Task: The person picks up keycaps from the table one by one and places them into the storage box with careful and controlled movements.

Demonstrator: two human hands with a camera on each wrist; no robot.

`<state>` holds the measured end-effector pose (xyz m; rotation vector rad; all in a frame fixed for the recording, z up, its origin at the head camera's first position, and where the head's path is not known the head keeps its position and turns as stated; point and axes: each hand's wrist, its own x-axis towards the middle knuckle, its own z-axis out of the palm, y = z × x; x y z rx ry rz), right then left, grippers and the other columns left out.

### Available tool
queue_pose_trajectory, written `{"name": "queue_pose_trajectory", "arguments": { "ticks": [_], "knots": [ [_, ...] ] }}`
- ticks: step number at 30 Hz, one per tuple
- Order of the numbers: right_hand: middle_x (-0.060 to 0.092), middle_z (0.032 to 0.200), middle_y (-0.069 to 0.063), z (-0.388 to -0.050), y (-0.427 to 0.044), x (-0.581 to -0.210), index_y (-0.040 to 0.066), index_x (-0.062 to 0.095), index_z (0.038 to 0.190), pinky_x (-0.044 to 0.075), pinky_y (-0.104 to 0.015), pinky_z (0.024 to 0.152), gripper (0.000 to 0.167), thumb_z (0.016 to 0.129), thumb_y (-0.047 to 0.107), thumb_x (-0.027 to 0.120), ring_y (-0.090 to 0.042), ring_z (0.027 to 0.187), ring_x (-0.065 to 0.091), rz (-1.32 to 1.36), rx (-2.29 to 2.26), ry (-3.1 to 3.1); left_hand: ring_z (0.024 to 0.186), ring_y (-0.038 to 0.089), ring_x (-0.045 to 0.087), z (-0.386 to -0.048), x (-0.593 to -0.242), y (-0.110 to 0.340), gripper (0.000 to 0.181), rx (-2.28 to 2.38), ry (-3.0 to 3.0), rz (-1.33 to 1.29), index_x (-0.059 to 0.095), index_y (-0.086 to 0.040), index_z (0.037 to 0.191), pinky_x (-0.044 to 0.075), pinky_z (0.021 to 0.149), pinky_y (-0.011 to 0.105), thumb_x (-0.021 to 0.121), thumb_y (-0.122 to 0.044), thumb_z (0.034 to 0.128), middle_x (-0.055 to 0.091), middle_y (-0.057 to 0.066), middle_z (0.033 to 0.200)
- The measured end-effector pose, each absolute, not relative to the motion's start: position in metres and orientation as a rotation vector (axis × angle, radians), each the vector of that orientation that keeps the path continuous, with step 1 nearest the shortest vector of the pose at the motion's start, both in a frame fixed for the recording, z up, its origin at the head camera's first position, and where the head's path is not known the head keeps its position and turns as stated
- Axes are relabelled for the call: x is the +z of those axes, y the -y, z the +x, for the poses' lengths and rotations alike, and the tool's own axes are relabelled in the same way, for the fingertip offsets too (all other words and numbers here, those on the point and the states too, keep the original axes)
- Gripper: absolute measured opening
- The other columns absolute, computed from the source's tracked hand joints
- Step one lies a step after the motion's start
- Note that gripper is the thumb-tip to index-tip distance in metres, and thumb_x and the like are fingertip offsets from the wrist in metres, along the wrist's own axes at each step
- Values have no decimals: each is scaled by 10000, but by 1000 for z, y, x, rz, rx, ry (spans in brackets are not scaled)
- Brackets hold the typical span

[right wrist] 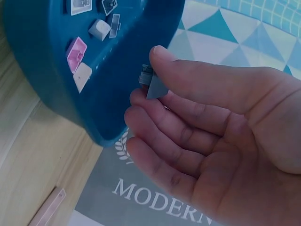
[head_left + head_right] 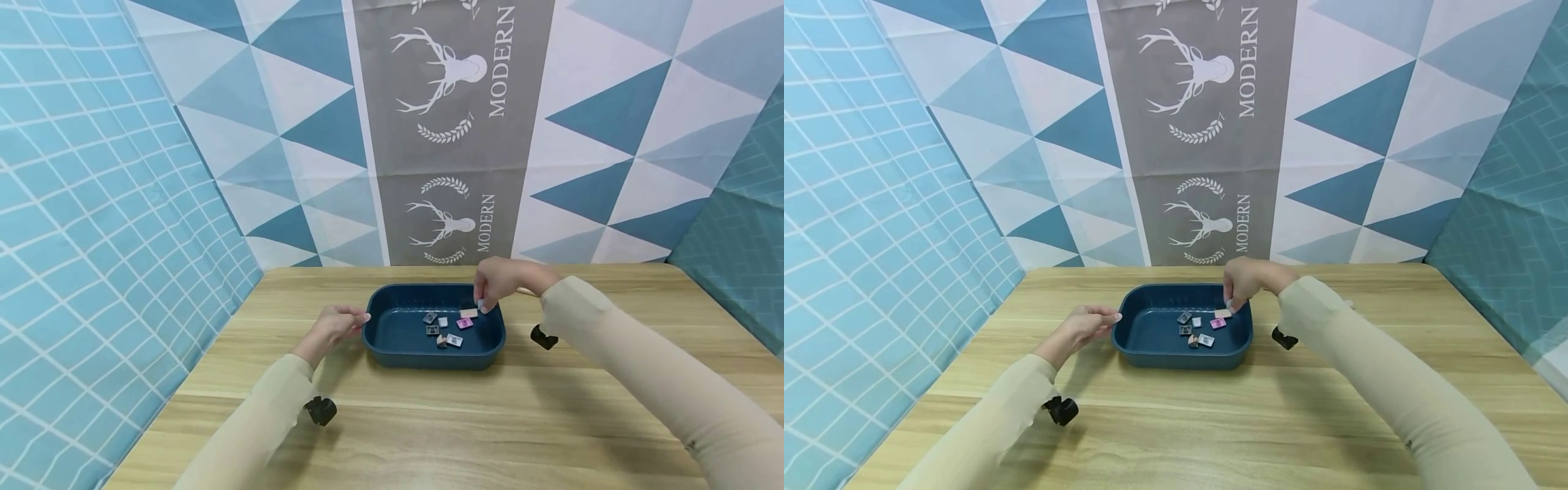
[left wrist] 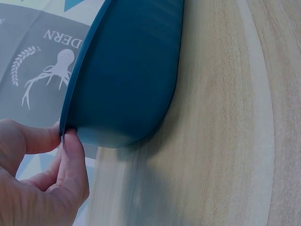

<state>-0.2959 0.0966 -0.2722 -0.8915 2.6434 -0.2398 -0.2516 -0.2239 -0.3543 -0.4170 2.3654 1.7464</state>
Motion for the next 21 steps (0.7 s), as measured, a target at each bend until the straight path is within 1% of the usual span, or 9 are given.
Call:
{"name": "queue_pose_trajectory", "arguments": {
  "ticks": [5, 14, 17, 21],
  "knots": [
    [698, 863, -20, -295, -88, -273, 100, 741, 871, 546, -255, 679, 91, 792, 127, 777, -110, 731, 571, -881, -196, -2645, 760, 58, 594, -252, -355, 225, 275, 1748, -2365, -411, 616, 66, 1162, 582, 775, 199, 623, -71, 924, 606, 84, 1038],
    [709, 885, -15, -293, -80, -274, 98, 754, 880, 566, -271, 702, 76, 812, 132, 763, -114, 751, 593, -911, -165, -2617, 781, 61, 604, -253, -355, 225, 295, 1741, -2366, -412, 610, 63, 1182, 571, 898, 277, 626, -80, 924, 616, 111, 1103],
    [714, 883, -13, -293, -79, -273, 99, 756, 880, 566, -267, 697, 76, 811, 130, 763, -108, 746, 597, -916, -153, -2613, 777, 64, 606, -253, -356, 225, 294, 1754, -2359, -406, 605, 72, 1179, 576, 882, 268, 625, -70, 922, 617, 105, 1079],
    [719, 915, -23, -292, -76, -273, 93, 756, 901, 581, -285, 730, 96, 812, 128, 762, -118, 767, 608, -889, -144, -2608, 778, 66, 600, -253, -356, 225, 275, 1758, -2359, -408, 607, 73, 1159, 583, 824, 228, 624, -63, 921, 609, 81, 1032]
  ]
}}
